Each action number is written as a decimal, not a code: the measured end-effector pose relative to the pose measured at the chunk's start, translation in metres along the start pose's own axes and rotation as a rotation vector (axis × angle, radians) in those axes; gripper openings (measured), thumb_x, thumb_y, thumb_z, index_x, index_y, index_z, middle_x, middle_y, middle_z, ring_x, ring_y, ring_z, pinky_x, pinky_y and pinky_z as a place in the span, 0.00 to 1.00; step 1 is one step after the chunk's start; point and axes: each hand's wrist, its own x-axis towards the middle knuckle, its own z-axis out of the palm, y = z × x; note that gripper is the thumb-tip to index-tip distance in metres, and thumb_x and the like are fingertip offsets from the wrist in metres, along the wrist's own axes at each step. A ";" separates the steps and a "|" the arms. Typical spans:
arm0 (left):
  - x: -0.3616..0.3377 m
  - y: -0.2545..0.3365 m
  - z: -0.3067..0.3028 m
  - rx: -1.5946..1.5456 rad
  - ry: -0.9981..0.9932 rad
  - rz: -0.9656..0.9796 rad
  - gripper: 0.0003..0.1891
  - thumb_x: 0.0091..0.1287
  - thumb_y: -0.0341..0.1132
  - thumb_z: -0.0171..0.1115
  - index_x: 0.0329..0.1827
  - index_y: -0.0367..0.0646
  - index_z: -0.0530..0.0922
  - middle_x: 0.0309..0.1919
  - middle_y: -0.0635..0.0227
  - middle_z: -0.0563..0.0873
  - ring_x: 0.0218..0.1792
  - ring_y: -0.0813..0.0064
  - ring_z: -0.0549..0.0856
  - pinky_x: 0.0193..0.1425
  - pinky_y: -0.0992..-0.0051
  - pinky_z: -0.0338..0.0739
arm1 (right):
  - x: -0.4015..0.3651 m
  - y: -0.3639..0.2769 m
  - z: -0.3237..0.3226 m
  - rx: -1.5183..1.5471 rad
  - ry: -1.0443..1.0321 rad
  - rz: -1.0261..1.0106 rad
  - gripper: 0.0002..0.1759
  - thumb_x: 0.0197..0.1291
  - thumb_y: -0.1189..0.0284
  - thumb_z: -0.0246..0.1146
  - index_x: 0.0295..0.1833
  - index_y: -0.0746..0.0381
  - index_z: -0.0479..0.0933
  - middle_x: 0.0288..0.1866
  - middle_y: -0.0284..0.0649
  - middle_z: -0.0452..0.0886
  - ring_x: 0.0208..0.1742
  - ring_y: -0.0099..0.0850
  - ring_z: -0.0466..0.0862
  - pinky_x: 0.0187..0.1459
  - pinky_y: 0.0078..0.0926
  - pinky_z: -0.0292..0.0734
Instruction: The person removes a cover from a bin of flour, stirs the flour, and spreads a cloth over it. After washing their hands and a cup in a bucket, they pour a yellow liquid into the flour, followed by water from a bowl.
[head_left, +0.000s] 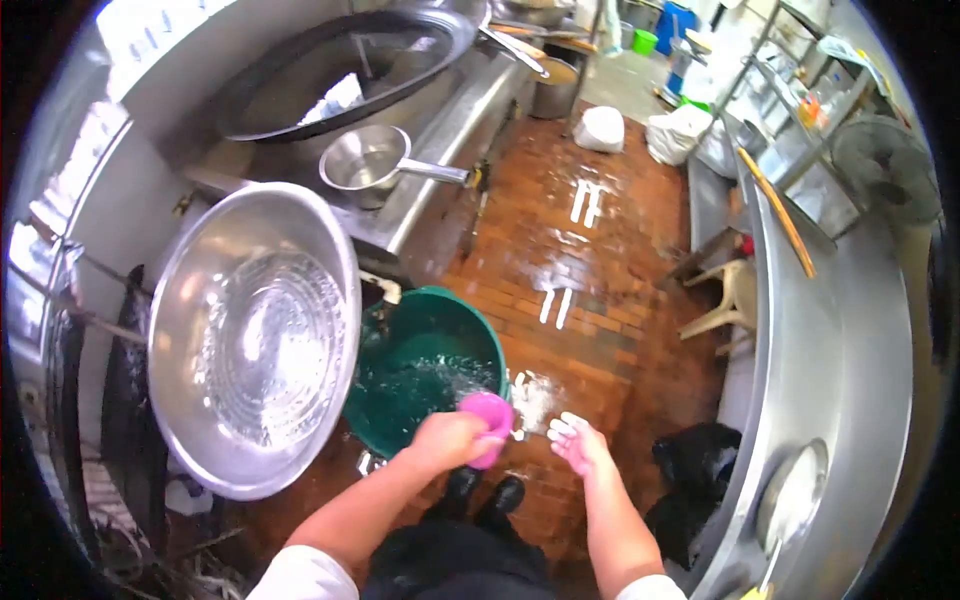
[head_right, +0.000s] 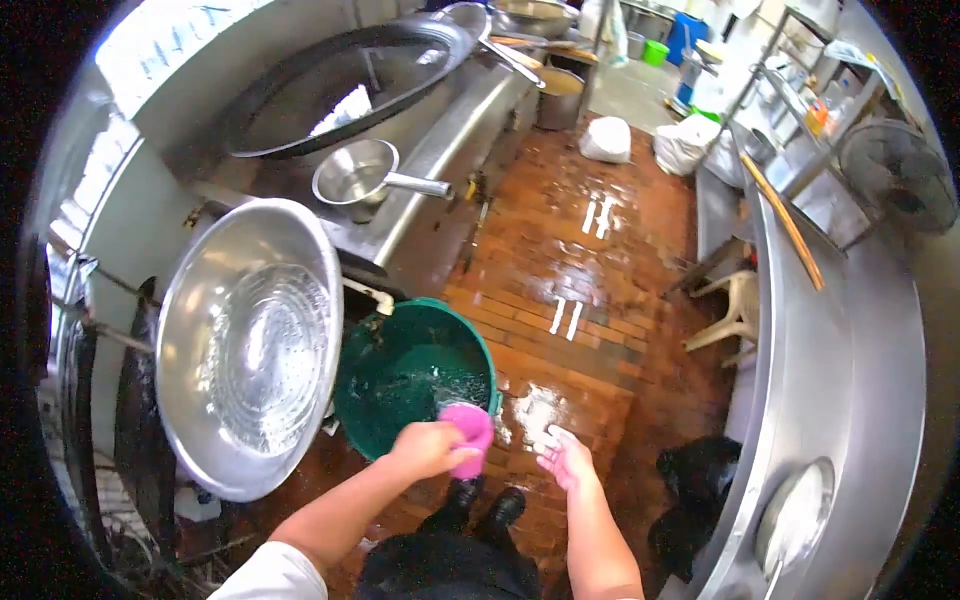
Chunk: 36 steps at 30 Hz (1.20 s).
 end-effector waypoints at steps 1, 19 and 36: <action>0.014 0.030 -0.016 0.083 -0.202 -0.014 0.22 0.64 0.56 0.55 0.36 0.45 0.84 0.33 0.58 0.86 0.36 0.54 0.86 0.41 0.57 0.80 | 0.014 -0.003 0.003 0.090 -0.073 0.005 0.15 0.68 0.64 0.53 0.56 0.58 0.72 0.44 0.40 0.83 0.44 0.32 0.83 0.41 0.33 0.78; 0.138 0.148 0.001 -0.362 -0.923 -0.167 0.22 0.52 0.58 0.71 0.30 0.47 0.81 0.17 0.76 0.74 0.17 0.80 0.71 0.24 0.73 0.70 | 0.089 0.002 -0.049 0.184 -0.203 -0.171 0.19 0.65 0.56 0.57 0.45 0.62 0.76 0.36 0.41 0.81 0.34 0.36 0.81 0.38 0.36 0.79; 0.045 0.036 0.058 -0.882 0.080 -0.273 0.10 0.67 0.39 0.60 0.43 0.42 0.77 0.33 0.68 0.83 0.28 0.75 0.82 0.28 0.70 0.77 | 0.010 -0.021 -0.101 0.175 0.330 -0.220 0.11 0.65 0.64 0.62 0.37 0.58 0.70 0.23 0.32 0.72 0.20 0.25 0.72 0.19 0.23 0.64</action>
